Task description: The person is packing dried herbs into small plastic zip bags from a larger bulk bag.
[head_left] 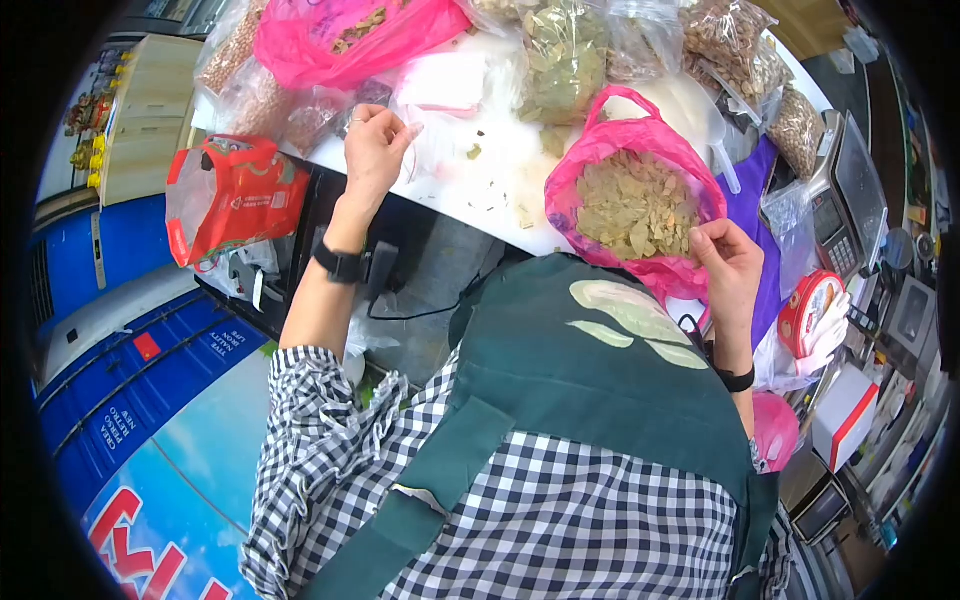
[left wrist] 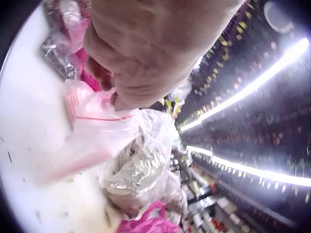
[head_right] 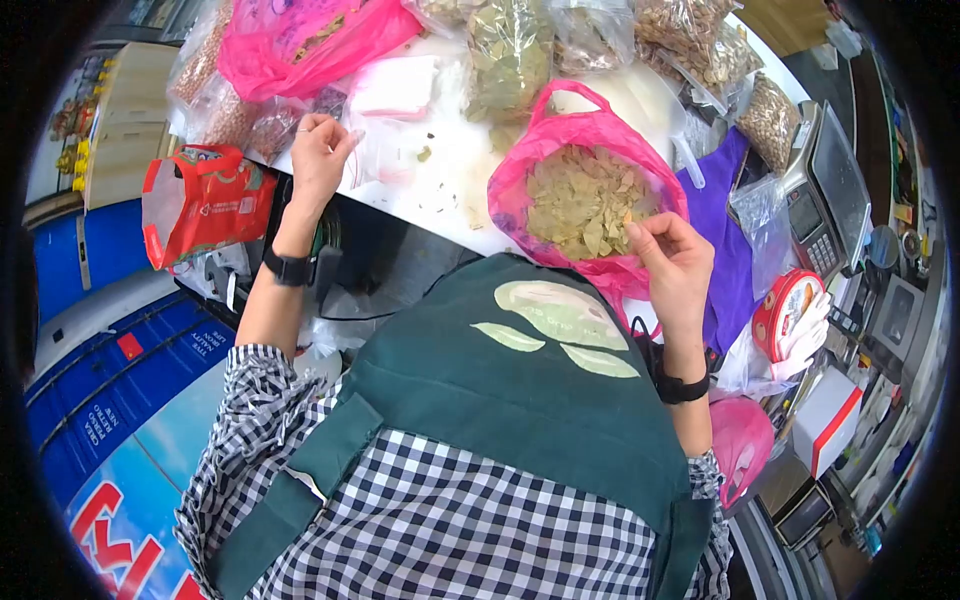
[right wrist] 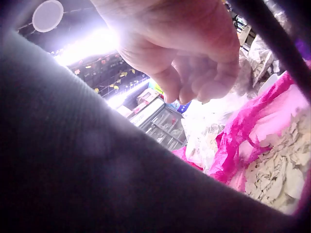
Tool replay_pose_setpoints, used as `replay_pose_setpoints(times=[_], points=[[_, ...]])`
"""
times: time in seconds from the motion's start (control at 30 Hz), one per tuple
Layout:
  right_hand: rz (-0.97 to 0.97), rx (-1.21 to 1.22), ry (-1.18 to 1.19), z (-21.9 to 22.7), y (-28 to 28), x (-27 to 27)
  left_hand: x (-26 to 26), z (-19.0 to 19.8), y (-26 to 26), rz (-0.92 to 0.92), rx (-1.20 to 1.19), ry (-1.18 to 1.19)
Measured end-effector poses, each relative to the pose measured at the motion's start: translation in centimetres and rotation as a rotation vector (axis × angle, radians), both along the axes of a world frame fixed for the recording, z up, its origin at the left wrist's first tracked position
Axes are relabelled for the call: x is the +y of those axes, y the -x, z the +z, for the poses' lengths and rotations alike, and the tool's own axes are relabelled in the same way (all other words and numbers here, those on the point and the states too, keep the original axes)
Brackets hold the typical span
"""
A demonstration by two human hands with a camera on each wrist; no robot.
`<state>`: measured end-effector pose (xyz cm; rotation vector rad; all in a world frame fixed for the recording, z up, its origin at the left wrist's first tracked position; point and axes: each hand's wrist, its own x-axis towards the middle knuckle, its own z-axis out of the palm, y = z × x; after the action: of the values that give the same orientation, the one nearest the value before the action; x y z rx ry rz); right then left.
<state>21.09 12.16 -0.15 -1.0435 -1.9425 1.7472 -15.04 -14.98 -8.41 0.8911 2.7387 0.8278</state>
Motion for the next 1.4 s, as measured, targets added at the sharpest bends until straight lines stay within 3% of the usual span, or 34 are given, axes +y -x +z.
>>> replay_pose_setpoints(times=[0.03, 0.13, 0.2, 0.3, 0.33, 0.4, 0.43, 0.47, 0.53, 0.57, 0.6, 0.67, 0.73, 0.8, 0.93, 1.03, 1.13, 1.2, 1.27, 1.3, 1.33, 1.4], points=[[0.031, 0.021, -0.010, -0.1, 0.5, 0.0, 0.3, 0.7, -0.1, -0.036, 0.069, -0.126], [0.047, 0.012, 0.015, 0.4, 1.1, -0.2, 0.1, 2.3, 1.4, -0.151, 0.163, -0.080], [0.038, 0.027, 0.012, 0.3, 1.4, 0.0, -0.1, 3.7, 1.9, -0.125, 0.147, -0.115], [0.035, -0.020, 0.022, 0.3, 0.9, -0.2, -1.3, 4.2, 4.2, 0.053, -0.233, -0.266], [0.028, -0.030, 0.008, 0.3, 0.9, -0.2, -1.4, 5.2, 4.4, 0.049, -0.364, -0.415], [0.012, -0.029, -0.012, 0.2, 1.3, -0.1, -1.1, 7.7, 4.3, 0.178, -0.273, -0.269], [0.020, -0.025, -0.007, 0.2, 1.3, -0.1, -1.2, 7.5, 5.6, 0.151, -0.012, 0.042], [0.033, -0.019, -0.003, 0.2, 1.2, -0.1, -1.6, 7.9, 5.1, 0.158, -0.016, 0.046], [0.037, -0.003, -0.003, 0.2, 1.8, 0.2, -0.4, 10.4, 4.6, 0.107, -0.540, -0.498], [0.052, -0.012, 0.015, 0.3, 1.5, 0.0, -1.5, 9.6, 7.0, 0.042, -0.462, -0.364], [0.057, -0.020, 0.019, 0.3, 1.3, -0.2, -1.5, 9.7, 6.3, 0.049, -0.469, -0.361], [0.070, 0.012, -0.007, 0.2, 2.0, 0.0, 0.2, 11.3, 5.3, 0.032, -0.531, -0.526], [0.057, 0.007, 0.035, 0.8, 2.5, -0.3, 1.3, 12.9, 2.8, -0.034, -0.615, -0.516], [0.139, 0.065, -0.007, 1.6, 3.7, -0.8, 3.7, 13.0, -0.4, -0.058, -1.063, -0.833], [0.413, 0.228, -0.551, 3.3, 6.5, -1.7, 7.4, 10.8, -5.1, -0.125, -1.450, -0.884], [0.375, 0.202, -0.853, 3.7, 7.6, -3.0, 9.6, 10.0, -8.1, -0.084, -1.496, -0.830], [0.382, 0.142, -0.913, 1.7, 6.7, -1.9, 10.6, 10.0, -9.4, -0.134, -1.582, -0.782], [0.345, 0.153, -0.900, 1.0, 5.8, -1.3, 10.5, 8.9, -9.2, -0.173, -1.494, -0.700], [0.172, 0.024, -0.158, 0.9, 5.0, -1.1, 10.5, 8.6, -8.9, -0.215, -1.487, -0.676], [0.143, 0.122, 0.140, 0.8, 4.8, -0.7, 10.5, 8.5, -8.7, -0.256, -1.478, -0.650], [0.140, 0.122, 0.142, 0.9, 4.7, -0.7, 10.5, 7.3, -8.3, -0.258, -1.479, -0.647], [0.126, 0.155, 0.390, 1.3, 4.5, -0.6, 10.9, 5.1, -8.1, -0.328, -0.948, -0.544]])
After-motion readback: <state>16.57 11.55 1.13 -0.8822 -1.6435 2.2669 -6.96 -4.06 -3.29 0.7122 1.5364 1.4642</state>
